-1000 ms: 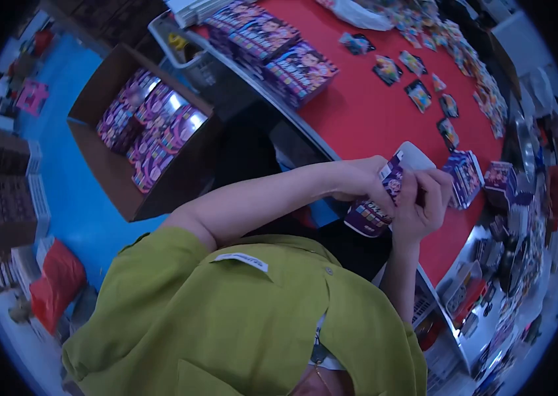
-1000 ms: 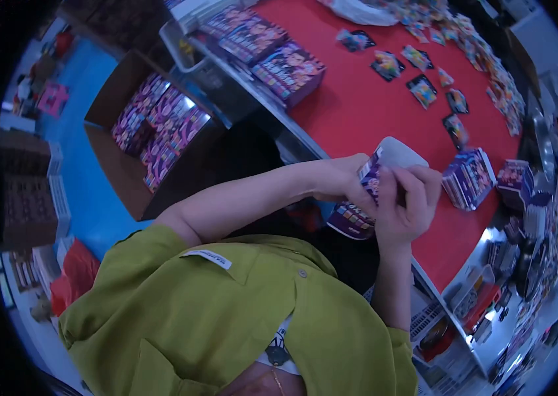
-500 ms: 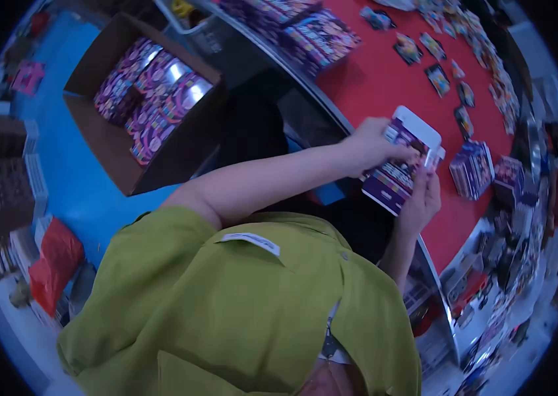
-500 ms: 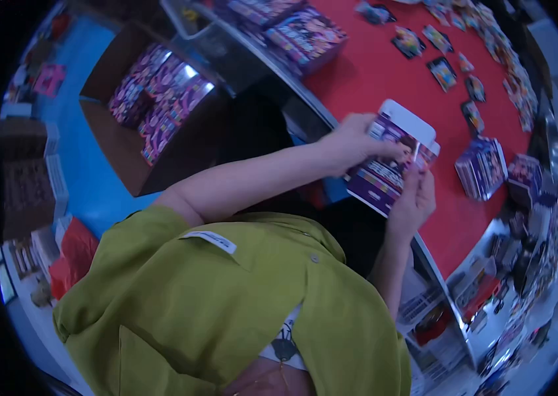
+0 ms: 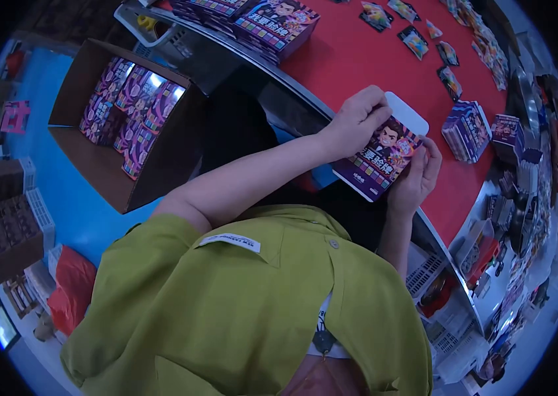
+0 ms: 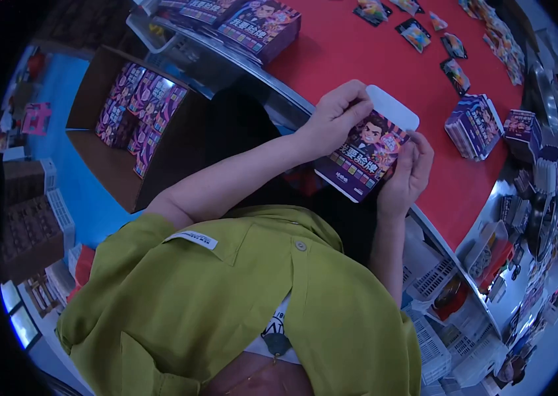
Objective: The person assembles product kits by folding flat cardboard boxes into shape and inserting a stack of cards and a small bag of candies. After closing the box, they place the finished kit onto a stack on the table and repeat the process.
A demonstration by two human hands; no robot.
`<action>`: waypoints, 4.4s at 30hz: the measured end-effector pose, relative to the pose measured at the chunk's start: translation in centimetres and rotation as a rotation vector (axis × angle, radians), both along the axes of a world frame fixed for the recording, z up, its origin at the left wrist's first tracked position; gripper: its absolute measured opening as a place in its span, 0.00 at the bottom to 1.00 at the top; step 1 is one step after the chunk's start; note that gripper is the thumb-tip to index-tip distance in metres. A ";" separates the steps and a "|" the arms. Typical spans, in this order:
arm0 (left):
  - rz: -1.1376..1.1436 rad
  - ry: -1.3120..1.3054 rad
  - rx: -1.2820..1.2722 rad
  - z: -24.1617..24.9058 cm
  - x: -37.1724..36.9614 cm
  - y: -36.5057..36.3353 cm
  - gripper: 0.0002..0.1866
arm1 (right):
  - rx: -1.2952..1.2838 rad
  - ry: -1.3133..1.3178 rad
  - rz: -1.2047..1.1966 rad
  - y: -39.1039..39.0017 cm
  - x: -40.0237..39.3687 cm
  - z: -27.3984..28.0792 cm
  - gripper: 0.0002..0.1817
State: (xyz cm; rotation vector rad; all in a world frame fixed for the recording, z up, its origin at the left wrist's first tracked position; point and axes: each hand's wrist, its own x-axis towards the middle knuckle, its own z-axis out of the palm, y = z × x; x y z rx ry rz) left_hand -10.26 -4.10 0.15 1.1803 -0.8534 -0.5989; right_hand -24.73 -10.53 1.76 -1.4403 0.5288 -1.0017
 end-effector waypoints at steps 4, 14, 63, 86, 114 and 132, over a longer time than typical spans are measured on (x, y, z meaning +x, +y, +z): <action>-0.067 0.141 -0.032 0.2 0.1 -0.4 0.01 | -0.404 0.222 -0.045 -1.7 -1.4 -0.6 0.07; -0.138 0.279 0.273 0.4 0.9 -1.0 0.10 | -1.348 0.764 0.101 -0.3 -3.8 0.6 0.24; -0.287 -0.342 0.210 4.8 3.3 -0.7 0.11 | -0.244 0.092 0.106 -3.2 -0.3 1.6 0.11; -0.632 1.341 0.122 4.7 2.8 0.4 0.28 | -1.386 0.220 -0.114 -3.4 0.8 1.5 0.21; -0.189 0.686 0.226 3.4 3.8 3.8 0.18 | -1.084 1.107 0.122 -2.4 3.8 -0.1 0.32; -0.107 0.628 0.291 4.1 4.4 4.1 0.22 | -0.597 0.760 0.297 -5.9 3.6 0.1 0.27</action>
